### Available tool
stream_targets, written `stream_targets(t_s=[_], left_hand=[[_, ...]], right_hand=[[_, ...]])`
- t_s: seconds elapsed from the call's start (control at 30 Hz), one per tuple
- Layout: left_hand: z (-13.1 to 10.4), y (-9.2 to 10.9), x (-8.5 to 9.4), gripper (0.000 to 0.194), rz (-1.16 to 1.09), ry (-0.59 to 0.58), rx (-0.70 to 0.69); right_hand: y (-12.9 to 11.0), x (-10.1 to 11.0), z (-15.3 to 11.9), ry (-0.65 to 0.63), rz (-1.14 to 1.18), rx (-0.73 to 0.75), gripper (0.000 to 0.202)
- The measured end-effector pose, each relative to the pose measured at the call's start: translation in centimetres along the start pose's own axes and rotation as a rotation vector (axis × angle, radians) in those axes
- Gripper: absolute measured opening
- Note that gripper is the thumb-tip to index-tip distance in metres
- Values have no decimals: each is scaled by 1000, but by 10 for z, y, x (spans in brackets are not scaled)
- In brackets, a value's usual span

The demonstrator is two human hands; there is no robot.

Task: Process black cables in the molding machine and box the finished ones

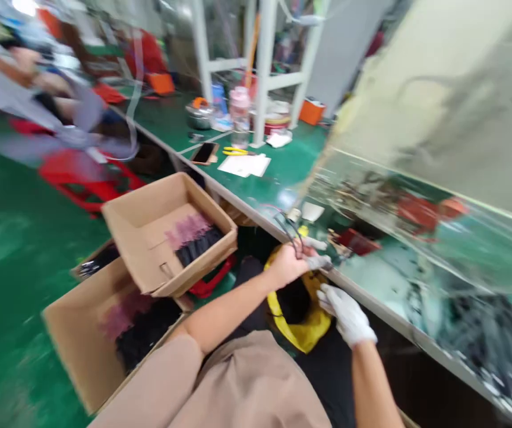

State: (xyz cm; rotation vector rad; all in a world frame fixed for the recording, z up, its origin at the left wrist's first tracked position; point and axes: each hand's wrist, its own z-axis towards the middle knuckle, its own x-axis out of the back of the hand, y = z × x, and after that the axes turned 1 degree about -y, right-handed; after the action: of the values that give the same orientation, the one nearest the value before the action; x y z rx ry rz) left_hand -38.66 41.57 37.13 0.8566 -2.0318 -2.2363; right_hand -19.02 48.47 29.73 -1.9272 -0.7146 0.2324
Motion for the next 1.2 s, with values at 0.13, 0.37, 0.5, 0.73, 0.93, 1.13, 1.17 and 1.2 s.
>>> stream_targets(t_s=[0.13, 0.37, 0.5, 0.73, 0.93, 1.13, 1.17, 1.2], left_hand=[[41, -28, -11, 44, 446, 111, 39], [61, -39, -40, 26, 688, -86, 77], [46, -31, -50, 11, 660, -190, 129], [20, -6, -48, 27, 602, -191, 174], [-40, -1, -17, 30, 487, -330, 261], [-85, 5, 9, 49, 590, -356, 364], [-88, 5, 12, 47, 610, -364, 378], [-91, 5, 14, 45, 624, -373, 391]], right_hand=[[-1, -9, -2, 9, 246, 68, 37], [-4, -7, -8, -24, 290, 77, 34], [-8, -4, -2, -70, 258, 75, 39], [-33, 4, -20, -89, 315, 179, 47], [-66, 4, -26, -200, 530, 113, 53], [-109, -24, -8, -86, 666, 84, 47], [-113, -27, -5, -44, 674, 126, 45], [-117, -30, -3, -5, 670, 174, 43]])
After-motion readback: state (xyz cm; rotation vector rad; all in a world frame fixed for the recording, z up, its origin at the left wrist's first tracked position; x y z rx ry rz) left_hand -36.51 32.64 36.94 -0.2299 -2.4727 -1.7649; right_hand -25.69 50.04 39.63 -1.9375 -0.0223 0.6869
